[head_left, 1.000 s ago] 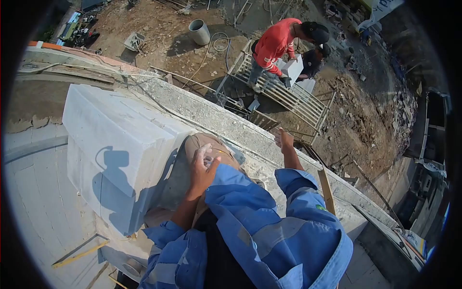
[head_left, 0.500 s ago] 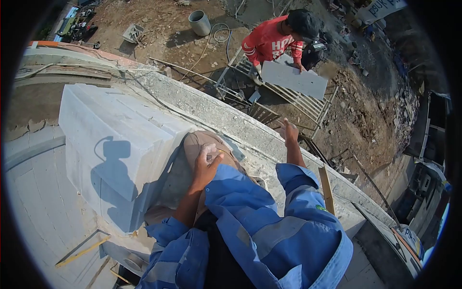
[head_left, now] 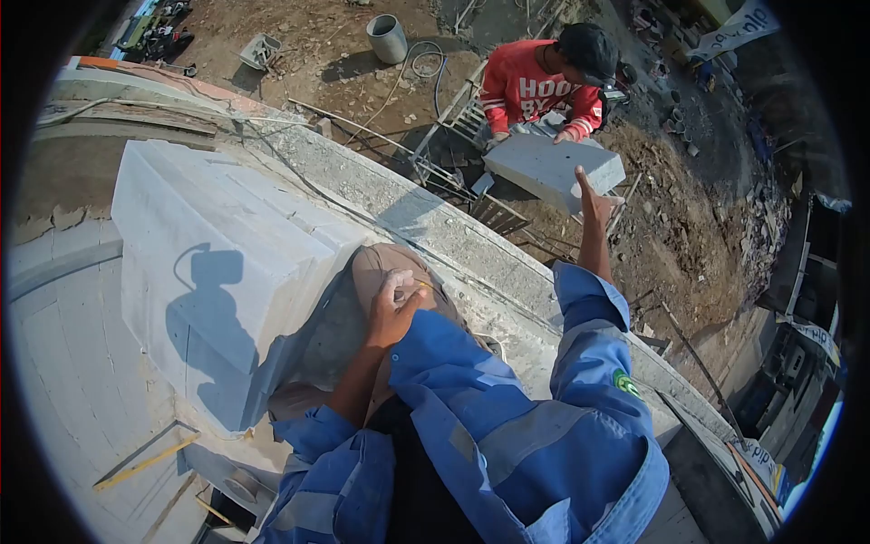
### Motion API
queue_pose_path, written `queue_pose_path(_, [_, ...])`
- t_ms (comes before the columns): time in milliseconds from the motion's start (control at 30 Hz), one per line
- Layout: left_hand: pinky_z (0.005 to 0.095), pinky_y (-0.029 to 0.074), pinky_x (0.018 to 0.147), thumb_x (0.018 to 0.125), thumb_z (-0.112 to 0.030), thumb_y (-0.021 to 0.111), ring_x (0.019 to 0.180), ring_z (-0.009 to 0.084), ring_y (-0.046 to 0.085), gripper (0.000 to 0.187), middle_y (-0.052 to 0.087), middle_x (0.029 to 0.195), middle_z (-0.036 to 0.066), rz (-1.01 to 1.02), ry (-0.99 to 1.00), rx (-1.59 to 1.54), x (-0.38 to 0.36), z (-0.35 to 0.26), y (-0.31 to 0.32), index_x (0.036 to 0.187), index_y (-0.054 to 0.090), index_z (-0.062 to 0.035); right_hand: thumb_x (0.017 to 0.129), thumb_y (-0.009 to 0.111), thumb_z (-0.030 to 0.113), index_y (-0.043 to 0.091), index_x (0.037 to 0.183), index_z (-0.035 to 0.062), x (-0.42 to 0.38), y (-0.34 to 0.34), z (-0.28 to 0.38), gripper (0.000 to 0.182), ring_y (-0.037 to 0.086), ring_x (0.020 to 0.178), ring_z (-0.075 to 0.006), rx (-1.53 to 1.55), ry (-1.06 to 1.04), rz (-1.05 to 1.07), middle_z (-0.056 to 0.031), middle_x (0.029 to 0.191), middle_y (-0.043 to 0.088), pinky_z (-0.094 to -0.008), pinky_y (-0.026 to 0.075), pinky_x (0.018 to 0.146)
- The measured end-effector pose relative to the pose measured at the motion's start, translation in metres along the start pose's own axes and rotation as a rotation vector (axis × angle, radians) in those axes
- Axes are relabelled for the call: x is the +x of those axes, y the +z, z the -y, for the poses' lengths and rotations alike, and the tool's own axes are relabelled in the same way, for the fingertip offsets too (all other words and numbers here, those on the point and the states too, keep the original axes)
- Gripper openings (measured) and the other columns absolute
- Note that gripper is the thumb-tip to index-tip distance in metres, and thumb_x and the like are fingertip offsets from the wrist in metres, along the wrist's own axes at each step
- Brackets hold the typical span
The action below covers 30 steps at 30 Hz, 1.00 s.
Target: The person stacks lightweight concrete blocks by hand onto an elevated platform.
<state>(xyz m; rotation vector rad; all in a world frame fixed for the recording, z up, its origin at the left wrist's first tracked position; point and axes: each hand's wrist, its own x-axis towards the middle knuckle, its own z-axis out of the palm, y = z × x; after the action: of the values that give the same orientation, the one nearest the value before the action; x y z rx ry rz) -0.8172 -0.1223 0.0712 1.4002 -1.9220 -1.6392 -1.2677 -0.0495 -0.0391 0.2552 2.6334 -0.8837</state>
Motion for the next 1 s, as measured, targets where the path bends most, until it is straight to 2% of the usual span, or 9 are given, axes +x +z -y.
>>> queue_pose_path(133, [0.0358,0.051,0.084,0.085,-0.026,0.071,0.101,0.0249,0.064,0.046,0.065,0.112,0.016,-0.058,0.006,-0.044,-0.015,0.015,-0.010,0.119,0.056,0.0022,0.054,0.085,0.052,0.015,0.136,-0.0200,-0.032,0.007,0.046,0.130,0.054,0.118,-0.0407,0.386,-0.097,0.074,-0.0338,0.129,0.049,-0.0411,0.040,0.104])
queue_pose_path(200, [0.0346,0.052,0.081,0.086,-0.026,0.071,0.098,0.0226,0.065,0.045,0.065,0.111,0.015,-0.080,-0.044,-0.211,-0.022,0.026,-0.007,0.118,0.056,0.0024,0.059,0.082,0.033,0.044,0.126,-0.0126,-0.053,0.002,0.069,0.090,0.059,0.106,-0.0336,0.213,-0.062,-0.133,-0.0223,0.121,0.058,-0.0414,0.044,0.094])
queue_pose_path(400, [0.0322,0.055,0.074,0.091,-0.041,0.064,0.090,0.0201,0.067,0.054,0.063,0.111,0.014,0.165,-0.244,-0.638,-0.008,-0.010,0.026,0.125,0.053,0.0005,0.055,0.080,0.031,0.043,0.129,-0.0058,-0.160,-0.092,0.112,0.090,0.059,0.106,-0.0358,0.086,-0.466,0.001,-0.0230,0.117,0.059,-0.0411,0.044,0.092])
queue_pose_path(467, [0.0346,0.054,0.075,0.090,-0.052,0.062,0.092,0.0219,0.065,0.071,0.061,0.118,0.014,0.374,-0.456,-0.883,0.015,-0.030,0.062,0.138,0.043,-0.0039,0.055,0.079,0.032,0.044,0.129,-0.0044,-0.194,-0.138,0.129,0.090,0.061,0.104,-0.0350,0.068,-0.513,0.031,-0.0244,0.115,0.060,-0.0404,0.045,0.092])
queue_pose_path(533, [0.0491,0.041,0.104,0.071,-0.084,0.054,0.128,0.0396,0.047,0.128,0.032,0.148,0.029,0.703,-0.653,-1.085,0.041,-0.037,0.118,0.153,-0.002,-0.0039,0.055,0.079,0.030,0.047,0.126,-0.0032,-0.220,-0.187,0.147,0.085,0.060,0.096,-0.0319,0.095,-0.620,0.156,-0.0196,0.109,0.060,-0.0403,0.044,0.089])
queue_pose_path(633, [0.0615,0.025,0.110,0.054,-0.097,0.049,0.138,0.0472,0.030,0.147,0.009,0.154,0.034,0.714,-0.543,-1.271,0.028,-0.104,0.133,0.148,-0.026,-0.0104,0.063,0.075,0.016,0.046,0.124,-0.0046,-0.257,-0.250,0.146,0.070,0.058,0.092,-0.0256,0.327,-0.661,0.354,-0.0149,0.106,0.059,-0.0368,0.046,0.083])
queue_pose_path(700, [0.0602,0.021,0.112,0.062,-0.095,0.045,0.141,0.0427,0.026,0.136,0.006,0.157,0.028,0.619,-0.403,-1.484,0.018,-0.133,0.123,0.152,-0.015,-0.0124,0.068,0.072,0.019,0.045,0.127,-0.0041,-0.259,-0.290,0.126,0.069,0.059,0.092,-0.0237,0.419,-0.683,0.503,-0.0139,0.105,0.058,-0.0367,0.049,0.078])
queue_pose_path(767, [0.0471,0.028,0.115,0.075,-0.077,0.058,0.142,0.0306,0.029,0.111,0.028,0.153,0.018,0.316,-0.240,-1.790,0.013,-0.151,0.131,0.151,0.021,-0.0053,0.080,0.067,0.024,0.043,0.132,-0.0040,-0.284,-0.315,0.113,0.063,0.061,0.087,-0.0250,0.481,-0.898,0.587,-0.0155,0.106,0.058,-0.0389,0.053,0.078])
queue_pose_path(1000, [0.0436,0.033,0.112,0.078,-0.063,0.069,0.136,0.0302,0.038,0.101,0.037,0.146,0.016,0.395,0.004,-1.777,-0.036,-0.205,0.048,0.148,0.025,-0.0041,0.082,0.065,0.032,0.043,0.132,-0.0050,-0.306,-0.358,0.075,0.066,0.062,0.091,-0.0264,0.601,-1.017,0.710,-0.0171,0.108,0.060,-0.0401,0.053,0.081])
